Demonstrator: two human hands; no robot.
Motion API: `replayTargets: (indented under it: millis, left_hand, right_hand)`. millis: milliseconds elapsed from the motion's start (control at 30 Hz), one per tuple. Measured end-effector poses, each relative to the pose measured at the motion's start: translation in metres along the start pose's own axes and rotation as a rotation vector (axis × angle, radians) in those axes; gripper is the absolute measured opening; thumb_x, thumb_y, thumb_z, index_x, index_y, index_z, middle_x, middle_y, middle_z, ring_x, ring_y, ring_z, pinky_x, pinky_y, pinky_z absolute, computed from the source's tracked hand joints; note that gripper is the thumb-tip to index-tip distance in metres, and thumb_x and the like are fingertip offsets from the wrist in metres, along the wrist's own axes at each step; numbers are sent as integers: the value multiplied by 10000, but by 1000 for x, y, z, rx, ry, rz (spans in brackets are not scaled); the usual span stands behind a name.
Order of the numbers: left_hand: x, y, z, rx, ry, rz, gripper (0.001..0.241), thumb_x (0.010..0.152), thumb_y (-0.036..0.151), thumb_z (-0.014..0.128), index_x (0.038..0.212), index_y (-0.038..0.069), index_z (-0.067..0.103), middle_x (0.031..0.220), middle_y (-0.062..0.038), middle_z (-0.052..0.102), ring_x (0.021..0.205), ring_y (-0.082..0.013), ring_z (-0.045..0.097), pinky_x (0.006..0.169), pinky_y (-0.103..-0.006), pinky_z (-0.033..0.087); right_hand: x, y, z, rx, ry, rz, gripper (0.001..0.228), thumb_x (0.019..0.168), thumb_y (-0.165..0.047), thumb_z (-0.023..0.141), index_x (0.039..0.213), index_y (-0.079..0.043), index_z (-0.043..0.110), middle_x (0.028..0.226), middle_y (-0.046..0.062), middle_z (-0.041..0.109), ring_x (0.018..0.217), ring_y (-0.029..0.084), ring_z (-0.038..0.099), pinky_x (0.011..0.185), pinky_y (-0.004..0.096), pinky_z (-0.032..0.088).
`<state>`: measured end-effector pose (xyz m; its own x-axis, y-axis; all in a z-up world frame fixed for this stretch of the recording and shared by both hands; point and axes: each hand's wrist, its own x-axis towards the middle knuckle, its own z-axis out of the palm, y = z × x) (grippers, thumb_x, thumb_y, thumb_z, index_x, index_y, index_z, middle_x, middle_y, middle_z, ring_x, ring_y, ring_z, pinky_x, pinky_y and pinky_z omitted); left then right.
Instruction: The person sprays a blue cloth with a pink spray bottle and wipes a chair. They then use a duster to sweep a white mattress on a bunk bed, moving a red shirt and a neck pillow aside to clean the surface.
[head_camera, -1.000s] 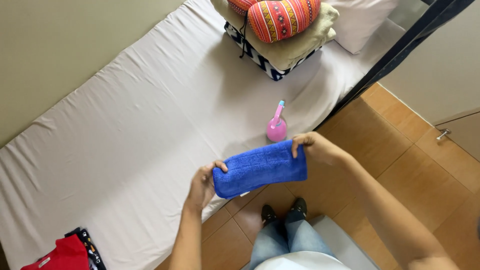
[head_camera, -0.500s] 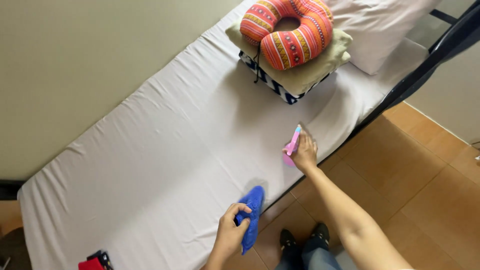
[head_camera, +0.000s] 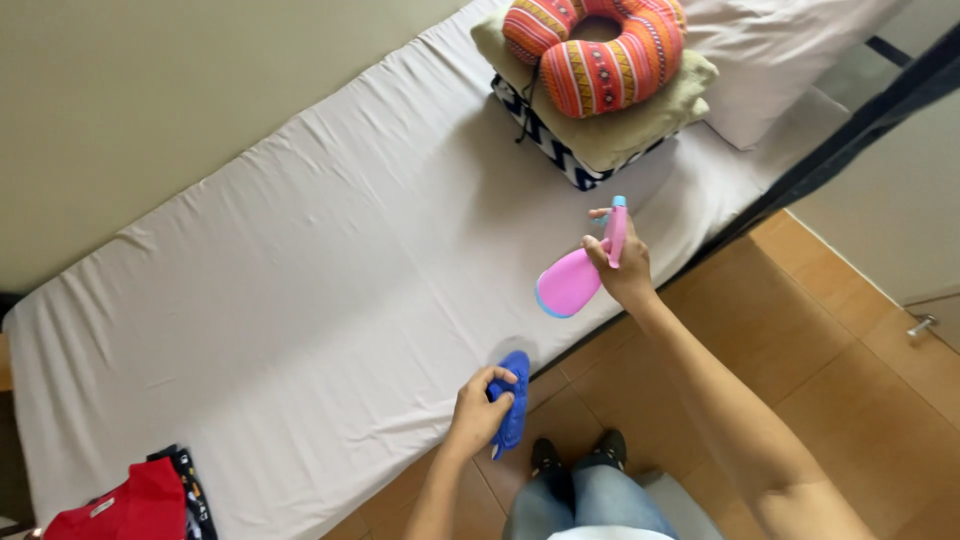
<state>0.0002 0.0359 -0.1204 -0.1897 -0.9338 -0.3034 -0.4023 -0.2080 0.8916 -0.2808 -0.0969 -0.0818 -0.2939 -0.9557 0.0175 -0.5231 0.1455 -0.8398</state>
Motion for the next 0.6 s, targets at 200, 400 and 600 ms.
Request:
replayTargets:
  millis: [200, 400, 600]
  left_hand:
    - [28, 19, 31, 44, 0, 78, 215, 775, 46, 707, 989, 69, 700, 949, -58, 717, 846, -172, 678, 799, -300, 553]
    - [78, 40, 95, 32, -43, 50, 227, 763, 23, 650, 971, 81, 717, 948, -73, 725, 833, -214, 663, 792, -325, 559]
    - [123, 106, 203, 181, 64, 259, 269, 800, 123, 641, 1067, 88, 655, 933, -129, 719, 870, -315, 698, 809, -404, 551]
  right_hand:
    - [-16, 39, -32, 558, 24, -127, 399, 993, -155, 635, 1332, -11, 481, 1178, 33, 691, 907, 231, 764, 807, 363, 613]
    - [-23, 100, -76, -167, 4, -152, 471, 1057, -262, 550, 1475, -79, 433, 944, 96, 682, 812, 218, 748, 655, 344, 589]
    - [-27, 121, -155, -200, -37, -268, 683, 859, -445, 743, 1383, -97, 478, 965, 150, 706, 853, 317, 728, 719, 446, 601]
